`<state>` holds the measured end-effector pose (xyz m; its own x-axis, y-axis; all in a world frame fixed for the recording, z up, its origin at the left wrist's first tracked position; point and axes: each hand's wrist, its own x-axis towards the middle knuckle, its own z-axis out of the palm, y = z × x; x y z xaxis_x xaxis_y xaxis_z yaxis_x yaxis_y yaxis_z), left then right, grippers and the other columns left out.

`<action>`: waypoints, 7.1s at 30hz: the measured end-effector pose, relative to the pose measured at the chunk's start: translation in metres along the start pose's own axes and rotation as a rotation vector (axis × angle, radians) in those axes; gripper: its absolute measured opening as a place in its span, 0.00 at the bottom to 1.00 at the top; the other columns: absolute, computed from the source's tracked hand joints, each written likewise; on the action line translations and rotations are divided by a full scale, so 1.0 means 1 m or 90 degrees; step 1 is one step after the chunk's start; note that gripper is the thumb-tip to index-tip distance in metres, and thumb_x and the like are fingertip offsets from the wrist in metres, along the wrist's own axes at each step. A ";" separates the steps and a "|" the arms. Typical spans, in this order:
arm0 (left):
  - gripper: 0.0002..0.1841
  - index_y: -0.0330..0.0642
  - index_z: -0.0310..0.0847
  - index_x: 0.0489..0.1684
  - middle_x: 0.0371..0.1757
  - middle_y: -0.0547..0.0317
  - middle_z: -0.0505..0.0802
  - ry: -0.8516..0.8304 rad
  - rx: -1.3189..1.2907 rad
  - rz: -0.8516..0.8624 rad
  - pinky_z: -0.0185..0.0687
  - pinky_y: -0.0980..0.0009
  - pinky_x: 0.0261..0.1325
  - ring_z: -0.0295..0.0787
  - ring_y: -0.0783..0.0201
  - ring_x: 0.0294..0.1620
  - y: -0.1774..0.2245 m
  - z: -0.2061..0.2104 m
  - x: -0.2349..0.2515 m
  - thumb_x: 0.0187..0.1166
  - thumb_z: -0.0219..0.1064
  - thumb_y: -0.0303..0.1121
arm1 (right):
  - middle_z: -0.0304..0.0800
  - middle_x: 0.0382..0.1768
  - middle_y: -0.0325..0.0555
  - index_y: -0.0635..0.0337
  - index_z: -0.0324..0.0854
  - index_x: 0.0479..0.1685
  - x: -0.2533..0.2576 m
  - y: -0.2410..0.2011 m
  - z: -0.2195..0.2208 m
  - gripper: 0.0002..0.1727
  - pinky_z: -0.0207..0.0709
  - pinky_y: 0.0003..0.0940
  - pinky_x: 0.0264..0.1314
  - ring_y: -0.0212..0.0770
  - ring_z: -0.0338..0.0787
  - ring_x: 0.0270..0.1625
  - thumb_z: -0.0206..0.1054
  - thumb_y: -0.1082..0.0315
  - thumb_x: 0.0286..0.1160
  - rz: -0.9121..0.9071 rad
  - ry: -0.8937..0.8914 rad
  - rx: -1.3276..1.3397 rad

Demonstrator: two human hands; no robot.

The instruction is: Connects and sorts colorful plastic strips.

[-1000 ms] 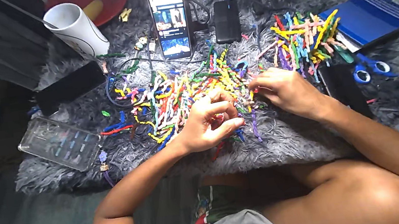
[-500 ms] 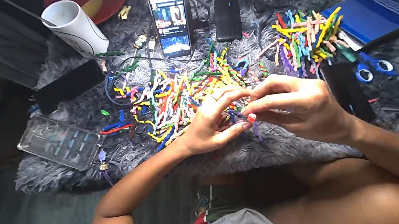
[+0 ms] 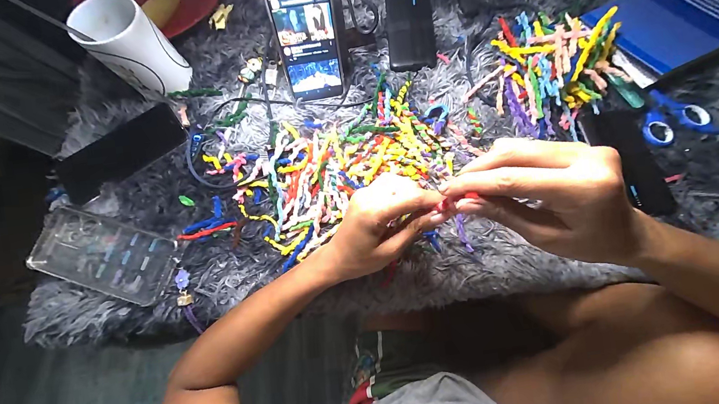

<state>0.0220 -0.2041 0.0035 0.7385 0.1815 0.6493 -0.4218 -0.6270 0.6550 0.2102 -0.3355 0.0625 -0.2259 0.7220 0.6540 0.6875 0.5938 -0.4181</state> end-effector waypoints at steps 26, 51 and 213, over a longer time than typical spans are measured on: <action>0.08 0.31 0.85 0.42 0.33 0.56 0.91 0.012 -0.037 0.067 0.79 0.80 0.50 0.85 0.76 0.40 -0.001 0.000 -0.003 0.84 0.65 0.29 | 0.94 0.42 0.51 0.66 0.93 0.44 -0.001 -0.006 0.004 0.07 0.82 0.19 0.53 0.32 0.91 0.49 0.70 0.72 0.80 -0.054 0.043 -0.049; 0.07 0.38 0.83 0.47 0.36 0.67 0.93 0.010 -0.357 -0.130 0.88 0.83 0.36 0.89 0.82 0.32 0.007 -0.004 -0.002 0.89 0.60 0.30 | 0.91 0.47 0.42 0.66 0.91 0.44 -0.001 -0.007 0.020 0.08 0.88 0.17 0.49 0.24 0.90 0.47 0.75 0.72 0.71 0.143 0.068 0.207; 0.10 0.37 0.92 0.38 0.22 0.56 0.89 -0.114 0.288 0.189 0.80 0.67 0.48 0.86 0.64 0.27 -0.001 -0.012 0.000 0.84 0.64 0.29 | 0.81 0.18 0.24 0.55 0.82 0.26 -0.008 0.020 0.010 0.22 0.74 0.12 0.25 0.16 0.80 0.21 0.50 0.62 0.93 0.501 -0.447 0.546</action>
<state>0.0162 -0.1946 0.0078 0.7166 -0.1583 0.6793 -0.3862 -0.9010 0.1975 0.2188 -0.3258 0.0431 -0.4538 0.8439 -0.2862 0.2118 -0.2099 -0.9545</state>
